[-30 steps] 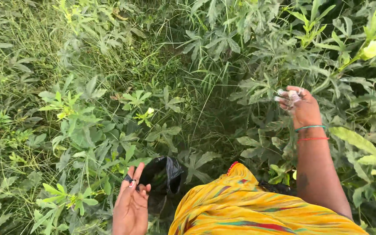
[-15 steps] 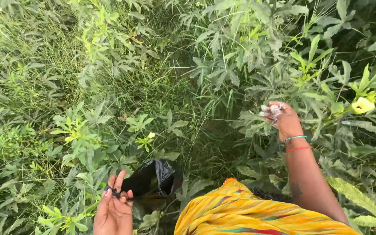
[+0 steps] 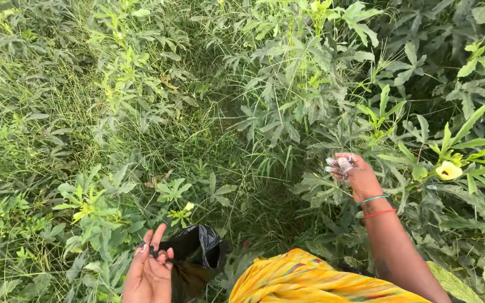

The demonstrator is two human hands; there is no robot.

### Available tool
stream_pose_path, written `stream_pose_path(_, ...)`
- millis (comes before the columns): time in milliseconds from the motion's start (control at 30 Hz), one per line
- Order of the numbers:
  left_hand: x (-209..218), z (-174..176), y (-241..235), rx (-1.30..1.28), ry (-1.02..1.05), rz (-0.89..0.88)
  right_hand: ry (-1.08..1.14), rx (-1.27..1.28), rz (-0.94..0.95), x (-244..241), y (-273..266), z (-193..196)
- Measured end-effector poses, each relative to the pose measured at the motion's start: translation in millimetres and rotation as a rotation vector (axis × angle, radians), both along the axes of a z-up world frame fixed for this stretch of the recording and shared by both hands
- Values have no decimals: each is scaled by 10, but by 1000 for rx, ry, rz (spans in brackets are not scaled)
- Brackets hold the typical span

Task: Picking okra from plants in a field and placing them in a plastic bag.

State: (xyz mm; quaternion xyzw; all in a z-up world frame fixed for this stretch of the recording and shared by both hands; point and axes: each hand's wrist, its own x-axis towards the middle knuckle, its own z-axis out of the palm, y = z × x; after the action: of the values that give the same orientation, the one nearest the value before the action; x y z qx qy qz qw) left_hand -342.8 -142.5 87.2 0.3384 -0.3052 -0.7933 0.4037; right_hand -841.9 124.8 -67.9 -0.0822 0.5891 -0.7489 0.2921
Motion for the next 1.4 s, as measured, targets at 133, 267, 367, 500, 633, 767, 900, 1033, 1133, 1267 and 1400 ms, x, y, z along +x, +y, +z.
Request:
stream_pose_path(133,-87,-146,-383,-1,34,-44,-1,-24,-42,-114,-98,-61)
stream_pose_path(267,-233,-261,-842,10,77,-104,43,-30,-80,-301,-343,-30)
stream_pose_path(367,-265,-301,-1373,50,58,-156,61,-71,-143,-371,-690,-30)
stream_pose_path(500,-324,-281,-2055,109,35,-218,51,-129,-243,-427,-1246,42)
stream_pose_path(633,-318,-295,-2714,97,-24,-231,68,-154,-283,-344,-1722,204)
stream_pose_path(767,-273,-337,-3174,88,-21,-231,67,-148,-327,-262,-1919,64)
stream_pose_path(900,-162,-395,-3487,80,-13,-166,75,-113,-375,-155,-1896,108)
stream_pose_path(1033,87,-663,-3761,82,28,-105,120,-106,-412,-153,-1778,327)
stream_pose_path(1133,266,-886,-3868,70,72,-76,204,-147,-411,-205,-1736,537)
stream_pose_path(1267,509,-1285,-3977,72,142,-54,259,-164,-416,-244,-1790,929)
stream_pose_path(1400,822,-1904,-4162,102,216,-78,295,-243,-386,-371,-1912,1162)
